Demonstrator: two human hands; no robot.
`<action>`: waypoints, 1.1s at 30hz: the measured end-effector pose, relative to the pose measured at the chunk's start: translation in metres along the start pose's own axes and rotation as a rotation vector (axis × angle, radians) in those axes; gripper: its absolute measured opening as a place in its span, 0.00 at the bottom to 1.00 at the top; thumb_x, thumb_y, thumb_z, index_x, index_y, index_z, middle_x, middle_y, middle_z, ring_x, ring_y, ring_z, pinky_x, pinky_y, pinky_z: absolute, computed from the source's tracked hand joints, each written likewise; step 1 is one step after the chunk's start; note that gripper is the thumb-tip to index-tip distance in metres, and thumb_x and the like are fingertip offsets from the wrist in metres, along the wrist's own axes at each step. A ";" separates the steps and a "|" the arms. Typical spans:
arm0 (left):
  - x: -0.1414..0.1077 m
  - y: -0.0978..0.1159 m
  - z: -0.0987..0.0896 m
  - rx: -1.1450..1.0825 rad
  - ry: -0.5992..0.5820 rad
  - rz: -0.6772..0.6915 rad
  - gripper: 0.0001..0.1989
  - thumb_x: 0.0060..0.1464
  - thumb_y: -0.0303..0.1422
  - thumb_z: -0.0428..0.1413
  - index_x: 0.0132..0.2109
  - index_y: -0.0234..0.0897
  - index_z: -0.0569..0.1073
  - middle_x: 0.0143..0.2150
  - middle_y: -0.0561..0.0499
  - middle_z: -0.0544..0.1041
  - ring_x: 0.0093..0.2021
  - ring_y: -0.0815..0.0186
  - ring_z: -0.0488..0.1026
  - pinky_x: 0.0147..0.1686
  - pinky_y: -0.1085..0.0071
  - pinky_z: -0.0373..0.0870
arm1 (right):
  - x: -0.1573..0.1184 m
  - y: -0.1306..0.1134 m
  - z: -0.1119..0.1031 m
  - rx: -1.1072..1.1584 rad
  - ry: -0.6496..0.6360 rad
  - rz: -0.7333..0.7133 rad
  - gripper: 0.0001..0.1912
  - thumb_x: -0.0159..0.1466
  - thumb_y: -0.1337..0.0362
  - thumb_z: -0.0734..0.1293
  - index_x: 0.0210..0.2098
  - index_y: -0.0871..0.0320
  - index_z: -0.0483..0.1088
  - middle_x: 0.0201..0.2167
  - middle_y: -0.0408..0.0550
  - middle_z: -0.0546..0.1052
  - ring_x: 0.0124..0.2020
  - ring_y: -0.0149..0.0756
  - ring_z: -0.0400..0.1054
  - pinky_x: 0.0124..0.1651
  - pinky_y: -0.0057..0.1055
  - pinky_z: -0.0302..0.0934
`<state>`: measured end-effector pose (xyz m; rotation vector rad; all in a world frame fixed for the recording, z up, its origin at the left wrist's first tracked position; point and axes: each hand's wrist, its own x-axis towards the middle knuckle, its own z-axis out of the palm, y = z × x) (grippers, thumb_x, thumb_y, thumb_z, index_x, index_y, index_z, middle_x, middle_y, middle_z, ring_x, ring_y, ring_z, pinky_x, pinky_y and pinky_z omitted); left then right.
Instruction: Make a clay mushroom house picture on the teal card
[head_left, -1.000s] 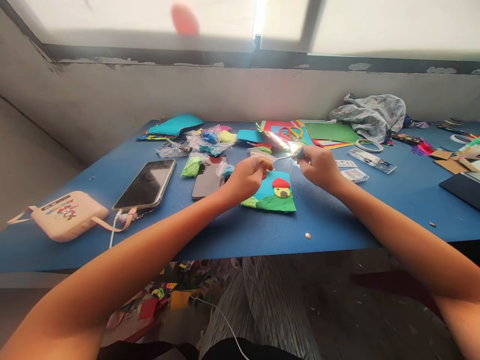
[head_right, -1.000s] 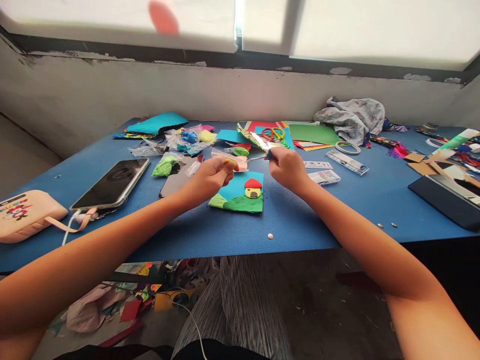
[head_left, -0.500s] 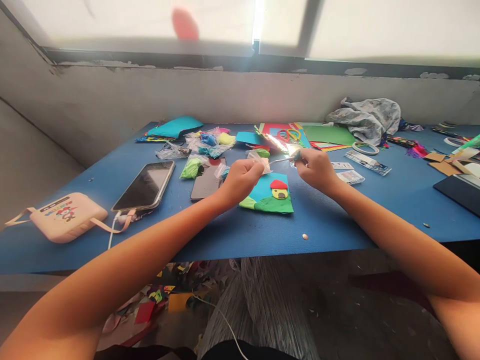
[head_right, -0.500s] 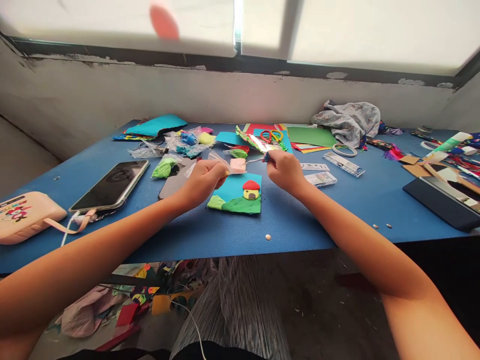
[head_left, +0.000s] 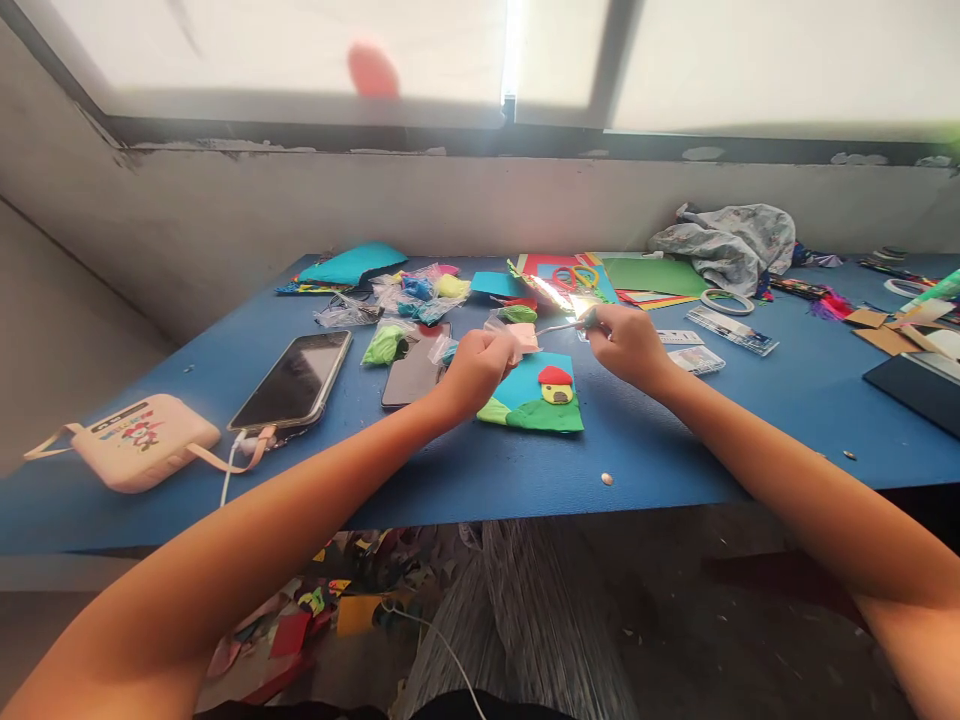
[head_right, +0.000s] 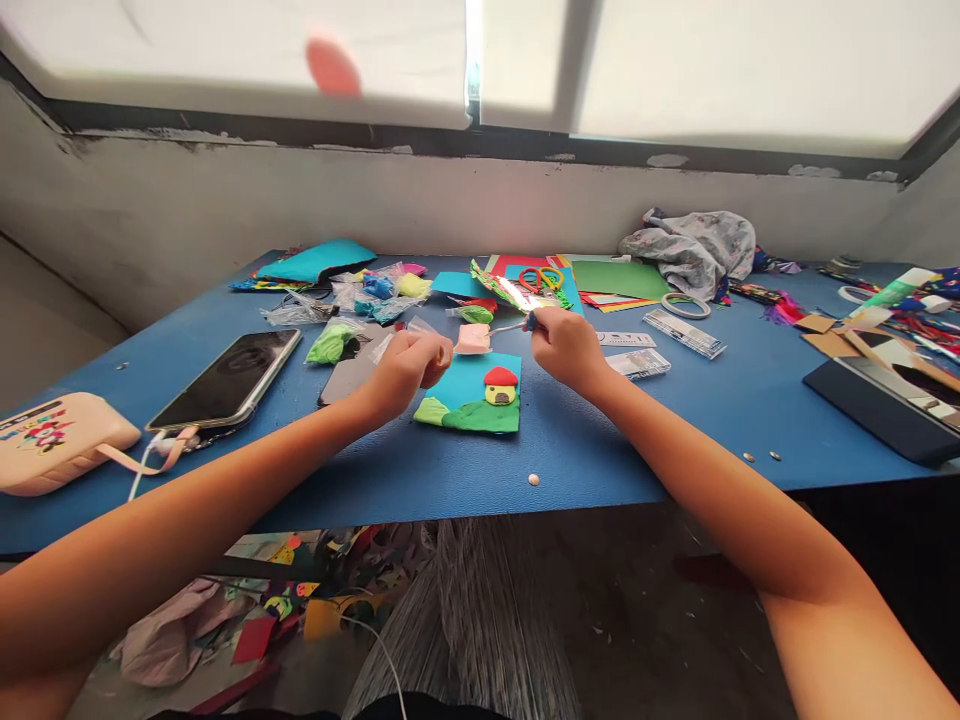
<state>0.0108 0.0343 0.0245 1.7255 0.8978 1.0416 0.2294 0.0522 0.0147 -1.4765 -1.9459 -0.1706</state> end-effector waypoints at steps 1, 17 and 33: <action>0.000 0.001 -0.001 0.002 0.004 0.001 0.13 0.40 0.32 0.45 0.15 0.40 0.48 0.16 0.55 0.47 0.19 0.73 0.46 0.19 0.71 0.42 | 0.000 0.000 0.000 0.000 -0.001 0.002 0.09 0.53 0.69 0.58 0.25 0.56 0.69 0.23 0.48 0.73 0.25 0.37 0.61 0.28 0.31 0.48; 0.000 0.013 0.007 -0.011 -0.029 -0.066 0.16 0.51 0.22 0.44 0.18 0.39 0.52 0.17 0.57 0.52 0.18 0.74 0.49 0.20 0.72 0.49 | 0.006 0.019 0.008 -0.068 -0.041 0.167 0.04 0.52 0.69 0.62 0.29 0.55 0.63 0.24 0.48 0.71 0.24 0.38 0.60 0.29 0.33 0.51; -0.004 0.012 0.010 -0.009 -0.090 -0.169 0.19 0.64 0.28 0.50 0.23 0.33 0.67 0.12 0.60 0.62 0.11 0.79 0.54 0.17 0.77 0.51 | -0.003 -0.008 -0.004 0.070 0.012 -0.308 0.13 0.67 0.61 0.56 0.38 0.55 0.72 0.37 0.52 0.78 0.43 0.44 0.71 0.49 0.42 0.63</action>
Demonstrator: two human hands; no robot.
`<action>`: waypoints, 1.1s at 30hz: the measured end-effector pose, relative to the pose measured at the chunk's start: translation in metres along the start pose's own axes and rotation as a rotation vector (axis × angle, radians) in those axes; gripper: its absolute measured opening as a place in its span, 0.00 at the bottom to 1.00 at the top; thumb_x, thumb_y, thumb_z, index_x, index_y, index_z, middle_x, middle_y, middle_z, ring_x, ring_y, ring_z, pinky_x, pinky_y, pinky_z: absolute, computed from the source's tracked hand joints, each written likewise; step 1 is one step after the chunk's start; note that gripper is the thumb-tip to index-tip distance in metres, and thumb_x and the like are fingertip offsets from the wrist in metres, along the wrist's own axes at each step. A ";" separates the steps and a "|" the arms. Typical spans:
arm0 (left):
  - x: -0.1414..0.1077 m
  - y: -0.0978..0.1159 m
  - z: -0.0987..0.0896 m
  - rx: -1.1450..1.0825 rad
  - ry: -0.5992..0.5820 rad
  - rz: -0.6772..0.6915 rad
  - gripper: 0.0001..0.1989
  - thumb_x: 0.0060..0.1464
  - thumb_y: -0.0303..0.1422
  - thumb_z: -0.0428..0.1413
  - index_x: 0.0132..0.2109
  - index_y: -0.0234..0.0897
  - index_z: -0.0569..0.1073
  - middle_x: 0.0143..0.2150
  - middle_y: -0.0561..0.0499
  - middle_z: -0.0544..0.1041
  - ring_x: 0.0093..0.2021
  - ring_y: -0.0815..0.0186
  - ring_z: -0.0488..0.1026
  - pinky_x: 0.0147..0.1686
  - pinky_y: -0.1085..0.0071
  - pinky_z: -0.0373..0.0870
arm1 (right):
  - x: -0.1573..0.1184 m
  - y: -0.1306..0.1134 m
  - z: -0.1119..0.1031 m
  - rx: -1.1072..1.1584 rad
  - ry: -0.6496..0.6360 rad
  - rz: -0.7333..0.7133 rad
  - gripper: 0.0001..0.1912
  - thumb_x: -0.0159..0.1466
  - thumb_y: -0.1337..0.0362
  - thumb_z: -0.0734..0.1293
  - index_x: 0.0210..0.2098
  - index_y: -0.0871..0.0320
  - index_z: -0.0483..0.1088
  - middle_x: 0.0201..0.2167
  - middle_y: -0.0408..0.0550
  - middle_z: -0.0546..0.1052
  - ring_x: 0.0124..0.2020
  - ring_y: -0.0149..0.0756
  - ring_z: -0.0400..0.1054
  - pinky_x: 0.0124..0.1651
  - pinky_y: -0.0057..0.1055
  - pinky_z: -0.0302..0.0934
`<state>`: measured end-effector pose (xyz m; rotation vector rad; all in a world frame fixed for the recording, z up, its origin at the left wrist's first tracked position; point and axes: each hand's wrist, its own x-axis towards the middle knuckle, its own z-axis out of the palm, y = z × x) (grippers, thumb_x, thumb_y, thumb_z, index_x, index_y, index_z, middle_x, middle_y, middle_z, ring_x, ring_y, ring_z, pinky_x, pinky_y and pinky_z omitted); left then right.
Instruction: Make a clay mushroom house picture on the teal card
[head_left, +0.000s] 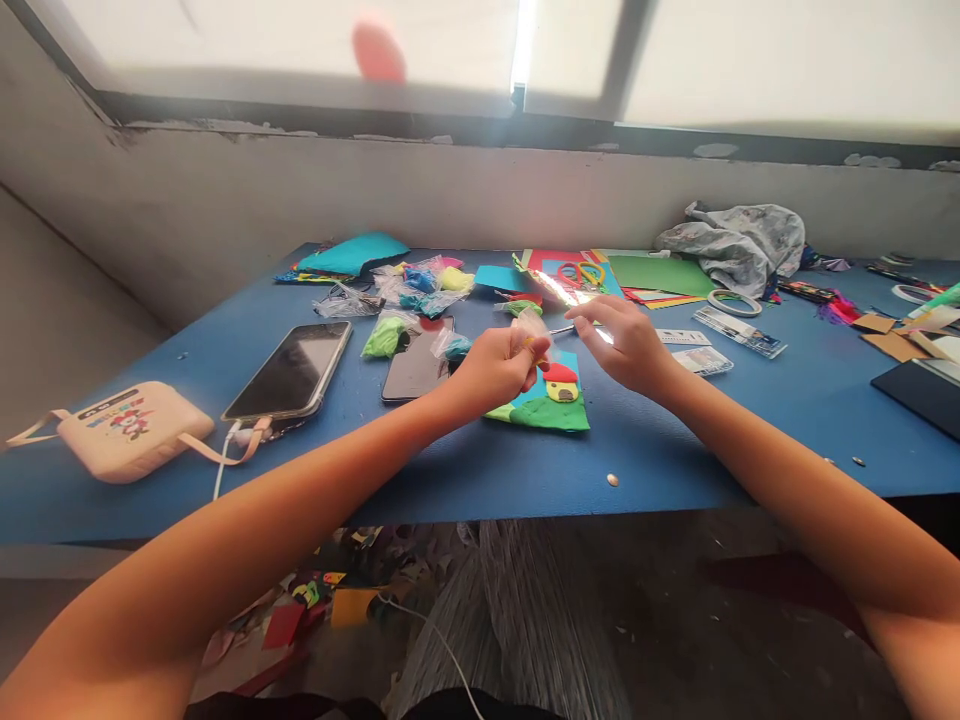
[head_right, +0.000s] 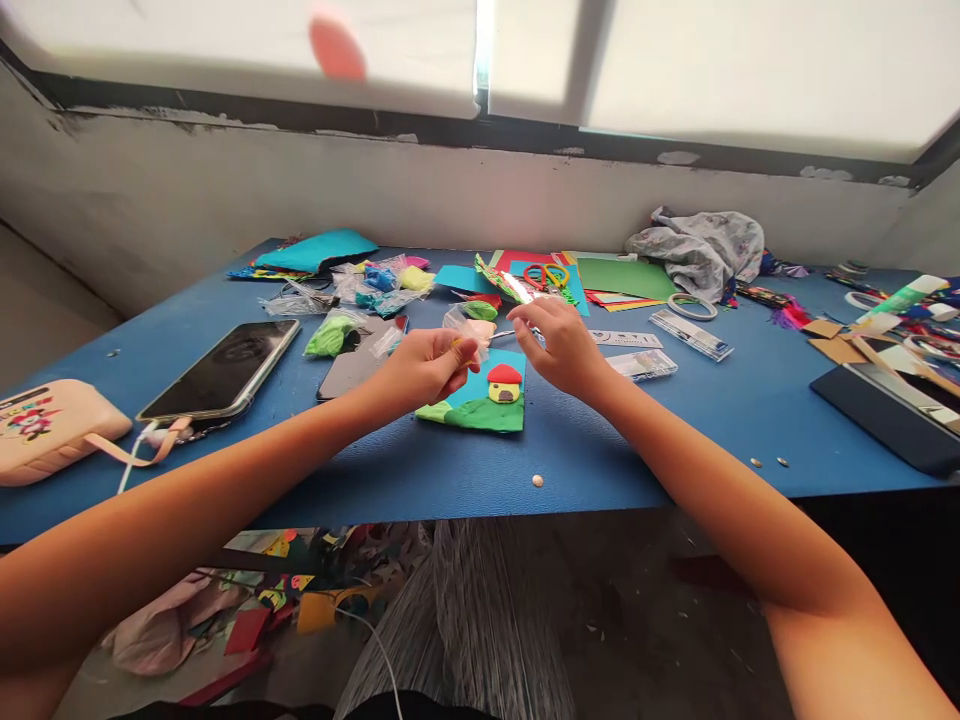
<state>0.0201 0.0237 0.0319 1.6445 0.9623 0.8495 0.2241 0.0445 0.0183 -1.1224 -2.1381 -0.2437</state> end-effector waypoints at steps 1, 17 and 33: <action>0.000 0.000 0.000 0.004 0.019 0.006 0.21 0.64 0.29 0.50 0.21 0.34 0.66 0.11 0.61 0.60 0.11 0.79 0.52 0.16 0.77 0.49 | 0.000 0.000 -0.001 0.000 -0.021 -0.007 0.13 0.67 0.61 0.56 0.37 0.55 0.72 0.37 0.52 0.78 0.42 0.43 0.71 0.49 0.42 0.63; 0.005 0.000 -0.003 -0.017 0.252 -0.002 0.17 0.62 0.25 0.50 0.24 0.35 0.64 0.18 0.57 0.65 0.19 0.75 0.59 0.22 0.75 0.56 | -0.005 0.033 0.008 -0.257 -0.427 0.273 0.21 0.64 0.60 0.57 0.54 0.56 0.70 0.55 0.57 0.74 0.57 0.55 0.64 0.55 0.55 0.59; 0.001 0.006 -0.005 -0.214 0.215 -0.038 0.12 0.33 0.14 0.43 0.17 0.35 0.62 0.15 0.56 0.61 0.18 0.74 0.57 0.21 0.75 0.51 | -0.001 0.045 0.005 -0.346 -0.339 0.336 0.16 0.59 0.65 0.60 0.42 0.55 0.76 0.37 0.51 0.81 0.41 0.47 0.72 0.44 0.39 0.61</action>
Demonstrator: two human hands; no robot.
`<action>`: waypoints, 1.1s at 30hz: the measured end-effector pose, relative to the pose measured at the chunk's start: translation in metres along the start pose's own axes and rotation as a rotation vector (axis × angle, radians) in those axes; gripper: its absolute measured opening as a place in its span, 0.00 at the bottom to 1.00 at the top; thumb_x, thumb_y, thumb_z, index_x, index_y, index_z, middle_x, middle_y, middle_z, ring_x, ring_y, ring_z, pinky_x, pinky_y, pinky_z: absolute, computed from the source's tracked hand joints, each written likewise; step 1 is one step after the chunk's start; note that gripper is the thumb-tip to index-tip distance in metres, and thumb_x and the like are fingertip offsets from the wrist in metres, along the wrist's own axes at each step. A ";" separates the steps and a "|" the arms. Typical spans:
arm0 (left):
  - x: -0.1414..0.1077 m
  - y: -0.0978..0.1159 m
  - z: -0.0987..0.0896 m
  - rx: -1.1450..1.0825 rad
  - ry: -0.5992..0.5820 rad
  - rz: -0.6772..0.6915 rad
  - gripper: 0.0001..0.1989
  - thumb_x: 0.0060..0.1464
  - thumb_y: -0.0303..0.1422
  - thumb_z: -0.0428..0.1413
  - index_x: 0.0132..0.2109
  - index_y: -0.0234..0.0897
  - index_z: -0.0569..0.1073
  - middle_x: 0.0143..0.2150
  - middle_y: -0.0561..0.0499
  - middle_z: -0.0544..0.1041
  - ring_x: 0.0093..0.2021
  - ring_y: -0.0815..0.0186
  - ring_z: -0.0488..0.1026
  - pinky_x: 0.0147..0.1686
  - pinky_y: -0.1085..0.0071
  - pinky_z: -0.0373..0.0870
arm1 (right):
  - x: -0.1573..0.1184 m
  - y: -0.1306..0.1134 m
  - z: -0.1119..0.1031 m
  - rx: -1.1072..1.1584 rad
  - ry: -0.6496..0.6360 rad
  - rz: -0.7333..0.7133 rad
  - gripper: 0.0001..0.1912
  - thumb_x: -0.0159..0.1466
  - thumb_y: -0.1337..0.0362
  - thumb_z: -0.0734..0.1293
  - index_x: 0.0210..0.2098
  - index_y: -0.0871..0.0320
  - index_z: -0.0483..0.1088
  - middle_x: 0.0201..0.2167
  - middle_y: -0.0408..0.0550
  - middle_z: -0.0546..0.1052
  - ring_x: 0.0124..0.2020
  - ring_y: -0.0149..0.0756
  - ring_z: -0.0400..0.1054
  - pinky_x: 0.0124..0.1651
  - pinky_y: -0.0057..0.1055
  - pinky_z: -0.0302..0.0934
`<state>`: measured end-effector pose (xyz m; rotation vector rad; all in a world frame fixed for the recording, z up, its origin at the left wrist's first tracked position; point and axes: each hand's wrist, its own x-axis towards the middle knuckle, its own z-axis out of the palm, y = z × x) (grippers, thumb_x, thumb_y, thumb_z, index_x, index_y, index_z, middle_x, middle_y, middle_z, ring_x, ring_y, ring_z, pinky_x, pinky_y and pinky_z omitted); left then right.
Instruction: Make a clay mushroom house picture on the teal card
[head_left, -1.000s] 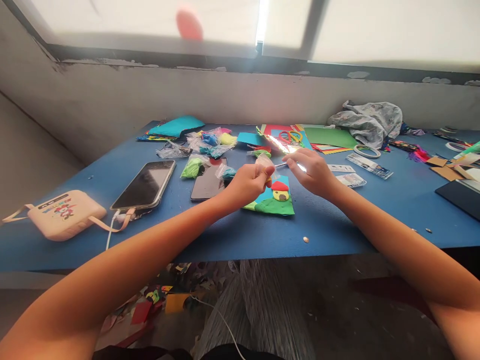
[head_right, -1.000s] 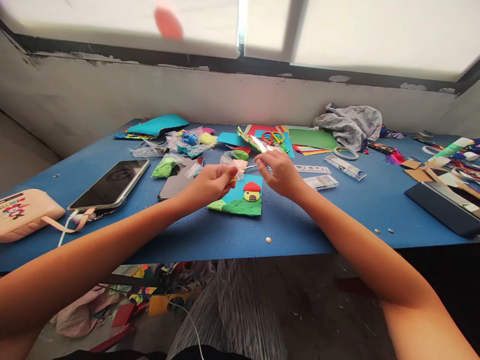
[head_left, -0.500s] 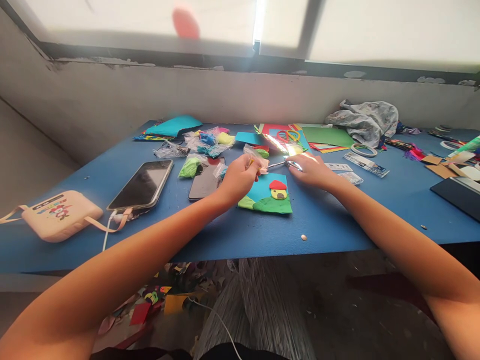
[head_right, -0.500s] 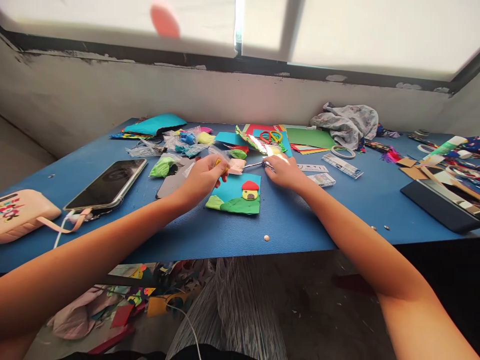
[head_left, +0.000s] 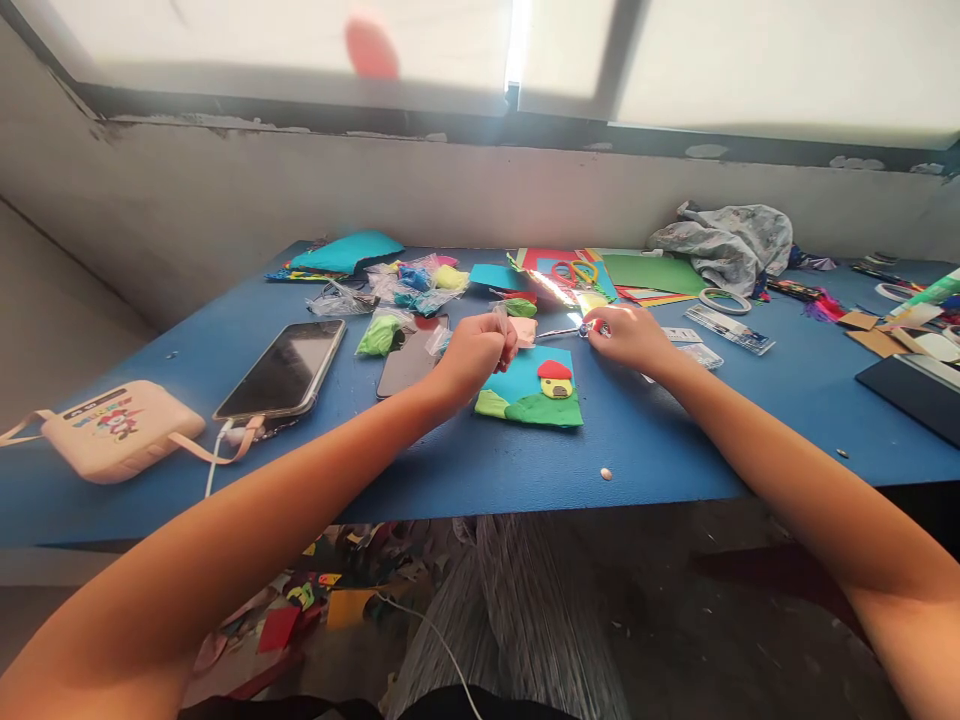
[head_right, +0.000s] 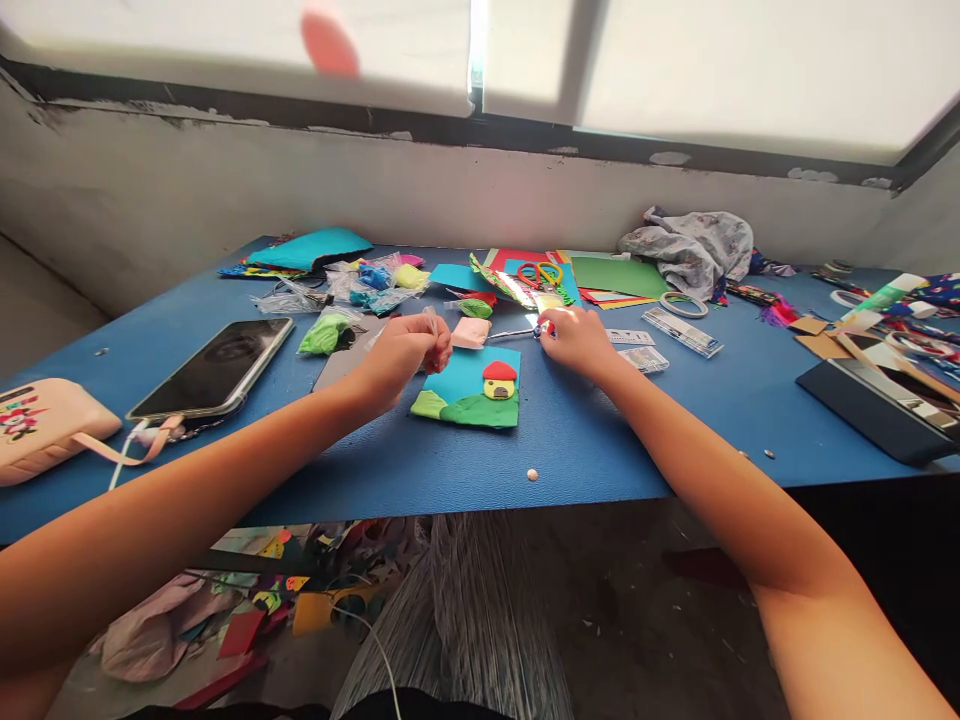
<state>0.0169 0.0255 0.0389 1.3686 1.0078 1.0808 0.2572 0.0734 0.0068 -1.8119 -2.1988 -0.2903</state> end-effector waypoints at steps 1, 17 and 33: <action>-0.001 0.001 0.000 -0.007 -0.010 -0.008 0.11 0.32 0.15 0.43 0.16 0.35 0.61 0.14 0.56 0.60 0.17 0.74 0.55 0.21 0.75 0.50 | 0.000 0.000 0.000 -0.004 0.004 0.007 0.16 0.59 0.65 0.60 0.42 0.55 0.76 0.37 0.51 0.81 0.42 0.47 0.72 0.44 0.39 0.61; 0.000 -0.001 -0.001 0.053 -0.061 -0.035 0.09 0.38 0.19 0.48 0.17 0.34 0.65 0.18 0.54 0.66 0.21 0.72 0.61 0.23 0.74 0.55 | 0.001 0.013 0.001 -0.024 0.027 0.150 0.15 0.56 0.56 0.62 0.37 0.54 0.76 0.38 0.53 0.80 0.40 0.50 0.71 0.37 0.39 0.60; -0.002 0.001 0.002 0.161 -0.248 -0.104 0.15 0.61 0.27 0.52 0.25 0.33 0.67 0.21 0.53 0.74 0.17 0.74 0.69 0.21 0.77 0.61 | -0.001 -0.009 -0.002 0.175 -0.077 0.008 0.16 0.62 0.59 0.59 0.39 0.57 0.77 0.31 0.51 0.79 0.31 0.39 0.70 0.37 0.35 0.64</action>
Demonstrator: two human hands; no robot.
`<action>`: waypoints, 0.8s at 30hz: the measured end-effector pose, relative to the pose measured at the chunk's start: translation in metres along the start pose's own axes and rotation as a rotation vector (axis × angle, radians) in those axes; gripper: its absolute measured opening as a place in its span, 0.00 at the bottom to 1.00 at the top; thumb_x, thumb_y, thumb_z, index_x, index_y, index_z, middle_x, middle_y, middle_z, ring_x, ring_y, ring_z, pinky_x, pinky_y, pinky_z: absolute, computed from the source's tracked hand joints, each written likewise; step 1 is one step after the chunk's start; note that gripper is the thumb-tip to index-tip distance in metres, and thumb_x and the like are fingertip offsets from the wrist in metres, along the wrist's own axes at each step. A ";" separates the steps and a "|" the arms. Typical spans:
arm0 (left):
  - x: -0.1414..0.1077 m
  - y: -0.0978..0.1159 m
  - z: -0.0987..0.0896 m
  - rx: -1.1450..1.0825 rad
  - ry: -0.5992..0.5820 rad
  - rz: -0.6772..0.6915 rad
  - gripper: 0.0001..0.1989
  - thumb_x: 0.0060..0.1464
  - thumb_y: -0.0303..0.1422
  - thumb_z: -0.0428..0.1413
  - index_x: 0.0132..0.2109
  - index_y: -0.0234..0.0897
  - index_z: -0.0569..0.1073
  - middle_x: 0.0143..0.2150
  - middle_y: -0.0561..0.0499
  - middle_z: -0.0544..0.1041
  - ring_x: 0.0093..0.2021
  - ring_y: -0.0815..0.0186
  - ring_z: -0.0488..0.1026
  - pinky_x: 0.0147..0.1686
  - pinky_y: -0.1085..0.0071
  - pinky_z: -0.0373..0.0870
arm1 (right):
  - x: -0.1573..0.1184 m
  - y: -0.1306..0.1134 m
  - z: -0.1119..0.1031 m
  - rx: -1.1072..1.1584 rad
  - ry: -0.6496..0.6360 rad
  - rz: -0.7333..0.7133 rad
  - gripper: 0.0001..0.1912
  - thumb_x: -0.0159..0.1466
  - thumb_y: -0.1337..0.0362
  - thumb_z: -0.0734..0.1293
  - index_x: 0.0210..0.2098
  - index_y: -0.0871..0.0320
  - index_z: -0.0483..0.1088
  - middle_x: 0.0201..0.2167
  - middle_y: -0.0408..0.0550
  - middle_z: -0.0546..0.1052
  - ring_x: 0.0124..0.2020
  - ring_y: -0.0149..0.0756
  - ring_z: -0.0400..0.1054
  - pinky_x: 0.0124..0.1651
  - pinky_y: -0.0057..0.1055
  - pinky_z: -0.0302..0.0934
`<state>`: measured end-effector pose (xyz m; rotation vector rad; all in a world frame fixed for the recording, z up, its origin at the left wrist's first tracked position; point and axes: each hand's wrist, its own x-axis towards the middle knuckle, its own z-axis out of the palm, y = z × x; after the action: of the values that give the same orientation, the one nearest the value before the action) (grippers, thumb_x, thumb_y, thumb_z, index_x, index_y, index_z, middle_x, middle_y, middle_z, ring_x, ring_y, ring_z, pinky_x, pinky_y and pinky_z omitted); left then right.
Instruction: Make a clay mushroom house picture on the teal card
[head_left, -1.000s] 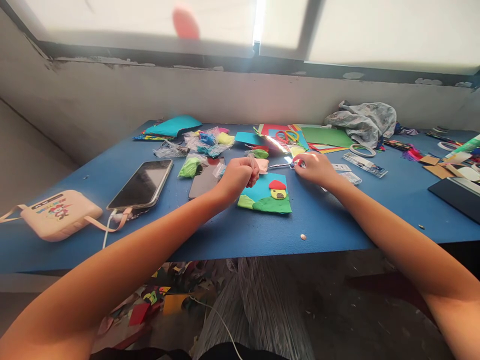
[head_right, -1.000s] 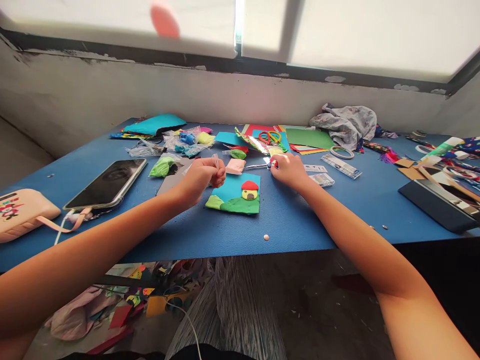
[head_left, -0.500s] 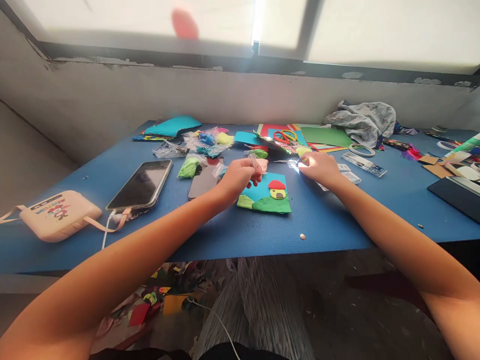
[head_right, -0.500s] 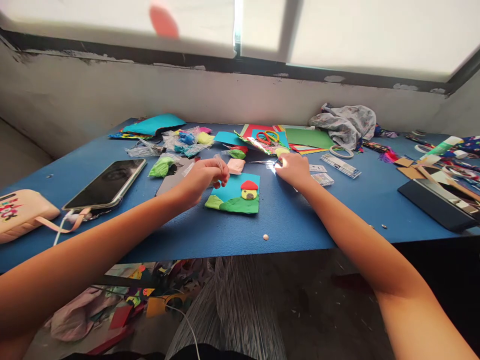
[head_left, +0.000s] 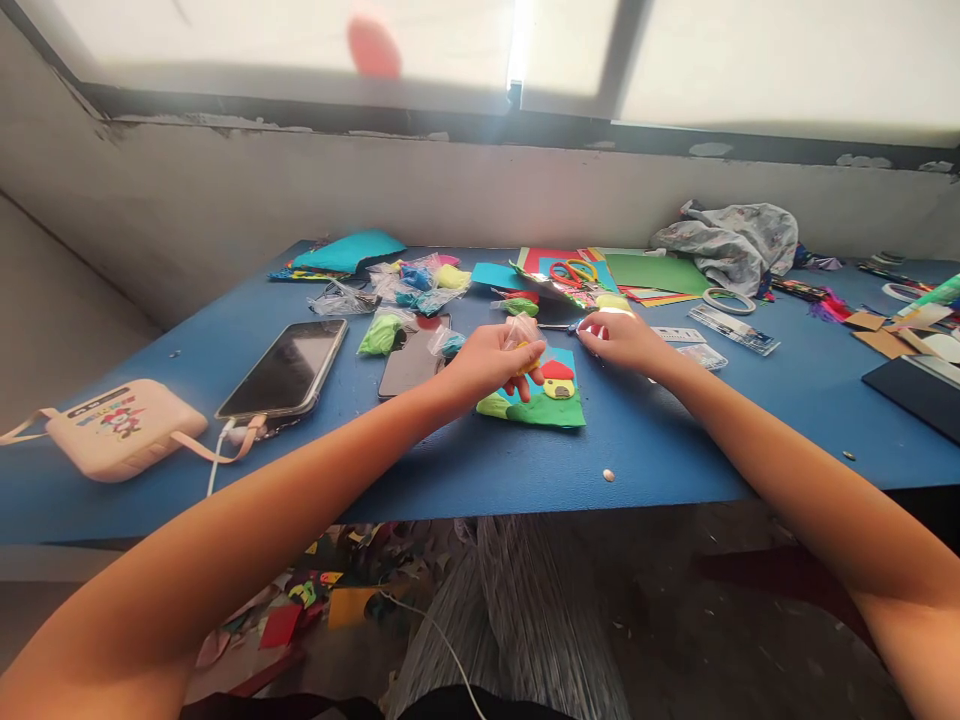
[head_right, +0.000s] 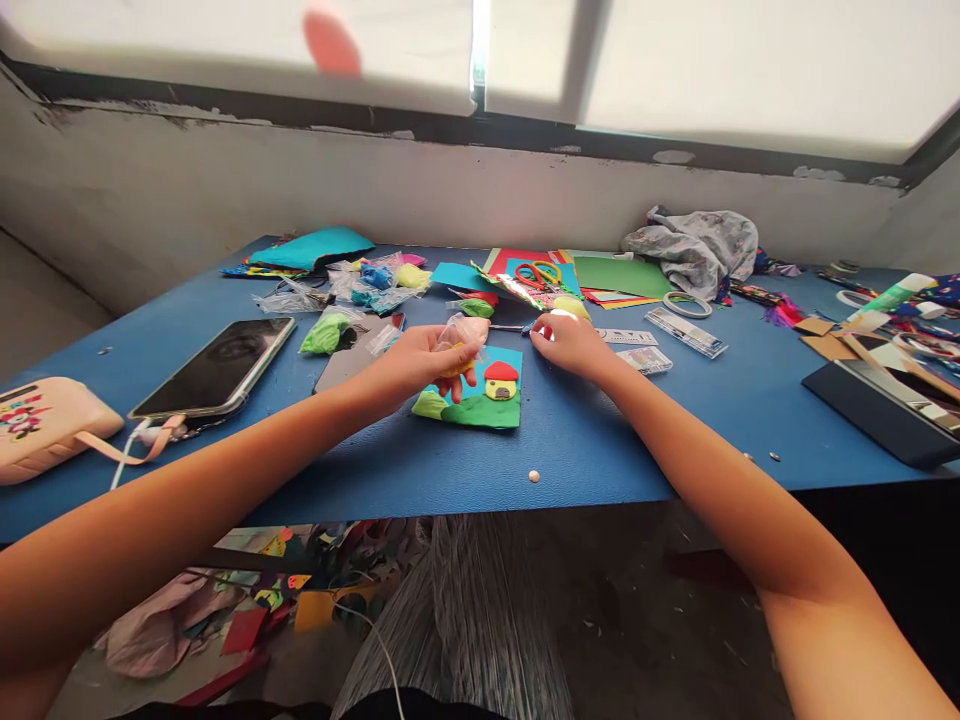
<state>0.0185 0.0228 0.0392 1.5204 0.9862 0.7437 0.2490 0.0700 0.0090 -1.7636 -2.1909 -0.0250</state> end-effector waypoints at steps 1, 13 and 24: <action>0.000 0.000 -0.001 0.018 -0.004 0.014 0.17 0.61 0.28 0.52 0.23 0.33 0.66 0.19 0.53 0.73 0.16 0.75 0.67 0.20 0.77 0.60 | 0.000 0.000 -0.001 0.009 0.002 -0.008 0.16 0.62 0.60 0.59 0.39 0.57 0.77 0.31 0.50 0.79 0.31 0.39 0.70 0.37 0.34 0.64; 0.007 -0.007 -0.002 -0.047 0.086 -0.006 0.14 0.60 0.28 0.49 0.25 0.35 0.64 0.17 0.56 0.67 0.17 0.74 0.64 0.21 0.76 0.57 | -0.005 -0.009 -0.002 0.185 -0.035 -0.228 0.23 0.61 0.58 0.64 0.53 0.59 0.71 0.37 0.51 0.78 0.36 0.40 0.72 0.41 0.37 0.67; 0.006 -0.007 -0.002 -0.051 0.093 -0.017 0.13 0.58 0.27 0.49 0.25 0.35 0.65 0.18 0.55 0.66 0.17 0.73 0.63 0.21 0.75 0.58 | -0.006 -0.008 -0.005 0.183 -0.092 -0.372 0.23 0.60 0.54 0.65 0.52 0.57 0.71 0.42 0.54 0.77 0.44 0.46 0.71 0.50 0.46 0.67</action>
<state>0.0180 0.0291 0.0322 1.4430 1.0406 0.8280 0.2441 0.0614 0.0139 -1.2671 -2.4691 0.1676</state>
